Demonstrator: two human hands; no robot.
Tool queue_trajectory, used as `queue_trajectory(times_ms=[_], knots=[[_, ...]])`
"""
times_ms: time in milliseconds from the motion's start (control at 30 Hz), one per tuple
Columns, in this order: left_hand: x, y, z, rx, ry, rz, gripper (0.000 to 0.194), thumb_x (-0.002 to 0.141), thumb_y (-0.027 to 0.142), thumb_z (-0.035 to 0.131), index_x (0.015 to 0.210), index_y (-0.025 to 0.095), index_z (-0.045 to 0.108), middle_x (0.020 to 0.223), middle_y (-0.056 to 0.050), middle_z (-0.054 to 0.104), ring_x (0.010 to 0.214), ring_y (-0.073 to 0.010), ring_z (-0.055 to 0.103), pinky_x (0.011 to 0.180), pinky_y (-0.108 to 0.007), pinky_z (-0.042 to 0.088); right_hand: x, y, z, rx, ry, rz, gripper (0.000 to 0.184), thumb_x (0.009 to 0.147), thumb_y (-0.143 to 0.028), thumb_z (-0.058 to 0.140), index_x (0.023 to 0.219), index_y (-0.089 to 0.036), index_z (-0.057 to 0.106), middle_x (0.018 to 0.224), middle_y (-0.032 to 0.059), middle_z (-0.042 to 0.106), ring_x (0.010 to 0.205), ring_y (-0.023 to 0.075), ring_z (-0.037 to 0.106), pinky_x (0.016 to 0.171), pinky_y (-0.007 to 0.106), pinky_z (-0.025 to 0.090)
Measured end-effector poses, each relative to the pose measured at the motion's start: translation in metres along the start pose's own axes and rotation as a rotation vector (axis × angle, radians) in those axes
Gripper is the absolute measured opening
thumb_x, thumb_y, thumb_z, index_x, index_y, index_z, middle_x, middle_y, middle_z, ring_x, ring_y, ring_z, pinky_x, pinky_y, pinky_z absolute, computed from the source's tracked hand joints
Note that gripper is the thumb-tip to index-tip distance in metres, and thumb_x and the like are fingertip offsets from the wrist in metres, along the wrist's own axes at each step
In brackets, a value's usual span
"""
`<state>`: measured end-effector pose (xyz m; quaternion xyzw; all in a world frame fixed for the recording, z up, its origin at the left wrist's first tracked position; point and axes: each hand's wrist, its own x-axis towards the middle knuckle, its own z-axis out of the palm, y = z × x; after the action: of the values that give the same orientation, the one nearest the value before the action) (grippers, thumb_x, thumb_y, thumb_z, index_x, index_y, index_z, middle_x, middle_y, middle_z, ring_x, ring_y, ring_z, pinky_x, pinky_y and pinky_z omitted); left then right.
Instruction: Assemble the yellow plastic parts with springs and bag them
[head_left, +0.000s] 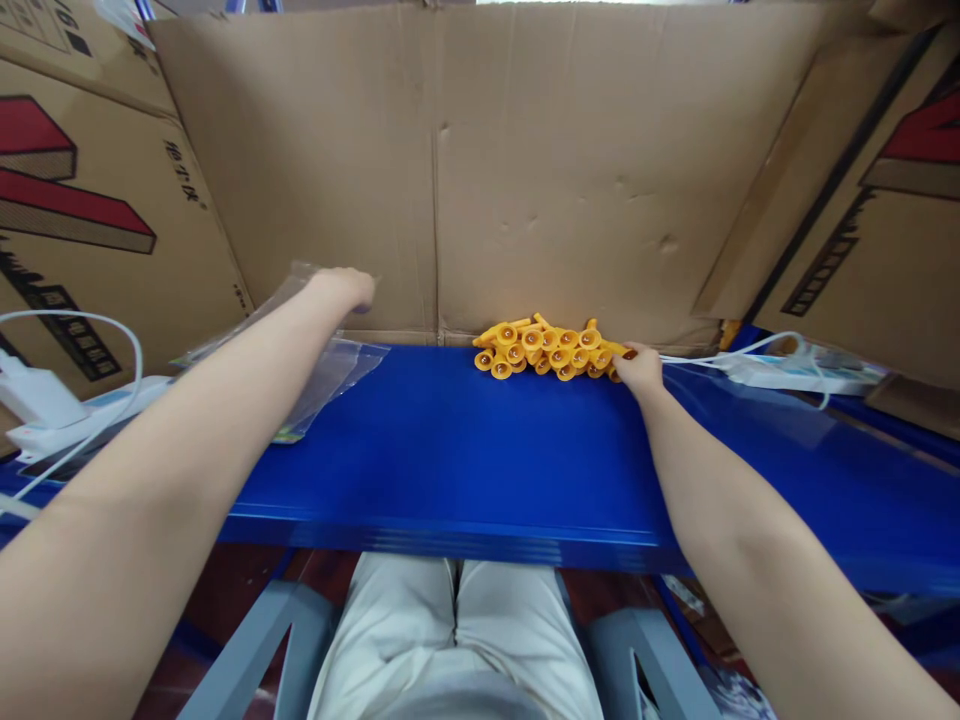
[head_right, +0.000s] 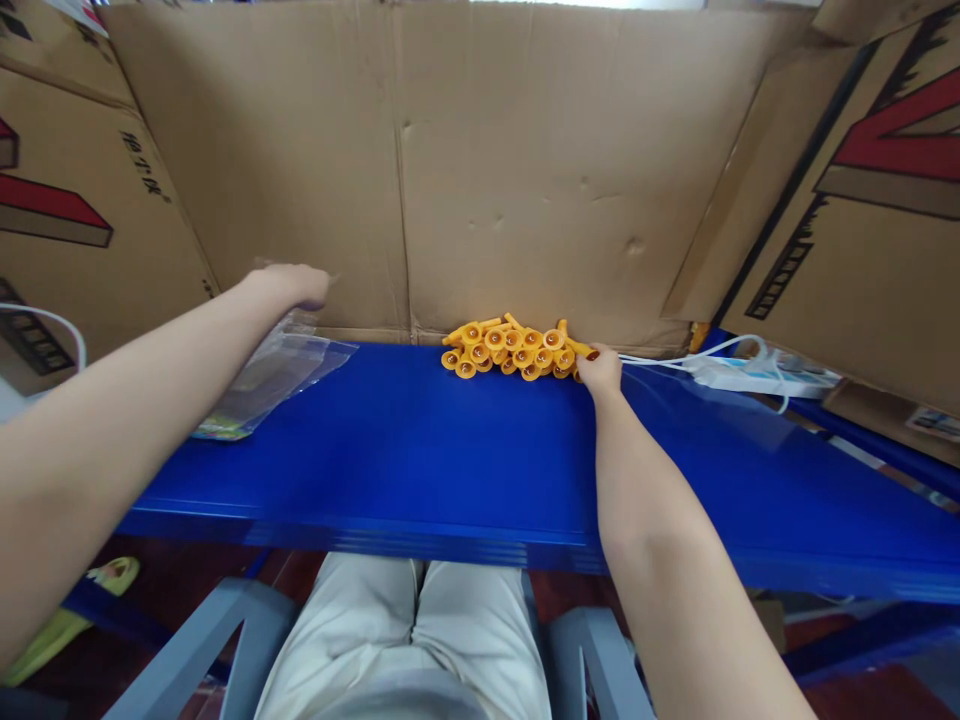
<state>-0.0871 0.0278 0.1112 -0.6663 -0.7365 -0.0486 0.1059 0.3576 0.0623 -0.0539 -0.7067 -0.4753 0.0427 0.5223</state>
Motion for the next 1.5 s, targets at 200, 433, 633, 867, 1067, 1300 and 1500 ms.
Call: queue_trajectory(times_ms=[200, 433, 633, 867, 1067, 1300, 1500], knots=[[-0.035, 0.069, 0.011, -0.167, -0.04, 0.417, 0.062, 0.081, 0.011, 0.048, 0.139, 0.033, 0.047, 0.145, 0.001, 0.047, 0.133, -0.0233, 0.042, 0.108, -0.035, 0.031, -0.002, -0.008, -0.003, -0.008, 0.013, -0.015, 0.046, 0.071, -0.017, 0.06, 0.116, -0.007, 0.063, 0.103, 0.0158, 0.069, 0.097, 0.0251, 0.064, 0.092, 0.038, 0.048], [-0.056, 0.083, 0.065, -0.262, -0.337, 0.498, 0.051, 0.07, 0.015, 0.053, 0.112, 0.039, 0.068, 0.13, 0.007, 0.061, 0.121, -0.0215, 0.055, 0.104, -0.033, 0.038, -0.004, -0.01, -0.004, -0.003, 0.03, -0.034, 0.044, 0.072, -0.018, 0.06, 0.115, -0.008, 0.064, 0.104, 0.0158, 0.069, 0.098, 0.0254, 0.064, 0.094, 0.038, 0.047], [-0.063, 0.074, 0.076, -0.281, -0.443, 0.407, 0.045, 0.081, 0.055, 0.049, 0.116, 0.033, 0.067, 0.134, -0.001, 0.058, 0.125, -0.0266, 0.052, 0.104, -0.039, 0.038, -0.003, -0.007, -0.003, 0.012, 0.051, -0.035, 0.044, 0.07, -0.017, 0.061, 0.113, -0.008, 0.065, 0.102, 0.0155, 0.069, 0.097, 0.0262, 0.064, 0.093, 0.039, 0.048], [-0.076, 0.08, 0.087, -0.238, -0.148, 0.203, 0.082, 0.089, 0.067, 0.009, 0.116, 0.016, 0.067, 0.128, -0.016, 0.061, 0.123, -0.0332, 0.052, 0.102, -0.043, 0.04, -0.003, -0.016, -0.005, 0.047, 0.135, -0.077, 0.042, 0.072, -0.02, 0.06, 0.111, -0.01, 0.066, 0.1, 0.0131, 0.07, 0.097, 0.0256, 0.065, 0.092, 0.038, 0.049], [-0.08, 0.08, 0.094, -0.125, -0.034, 0.11, 0.056, 0.081, 0.052, 0.055, 0.125, 0.019, 0.06, 0.129, -0.015, 0.06, 0.12, -0.0353, 0.054, 0.098, -0.044, 0.044, -0.004, -0.05, 0.002, 0.259, 0.188, -0.108, 0.044, 0.078, -0.026, 0.055, 0.118, -0.008, 0.061, 0.102, 0.0142, 0.068, 0.09, 0.0236, 0.066, 0.082, 0.037, 0.052], [-0.071, 0.068, 0.106, -0.178, -0.136, 0.111, 0.063, 0.083, 0.055, 0.049, 0.133, 0.017, 0.048, 0.137, -0.017, 0.053, 0.127, -0.034, 0.048, 0.1, -0.043, 0.041, -0.04, -0.12, 0.013, 0.527, -0.072, -0.16, 0.039, 0.083, -0.033, 0.055, 0.116, -0.014, 0.061, 0.099, 0.0095, 0.066, 0.062, 0.0132, 0.063, 0.061, 0.027, 0.052], [-0.066, 0.064, 0.109, -0.201, -0.133, 0.069, 0.049, 0.083, 0.039, 0.049, 0.127, 0.016, 0.05, 0.129, -0.017, 0.059, 0.116, -0.0312, 0.057, 0.092, -0.039, 0.047, -0.08, -0.146, 0.016, 0.552, -0.598, -0.211, 0.017, 0.073, -0.025, 0.067, 0.086, -0.014, 0.068, 0.066, 0.0011, 0.065, 0.047, 0.0093, 0.055, 0.05, 0.023, 0.047]])
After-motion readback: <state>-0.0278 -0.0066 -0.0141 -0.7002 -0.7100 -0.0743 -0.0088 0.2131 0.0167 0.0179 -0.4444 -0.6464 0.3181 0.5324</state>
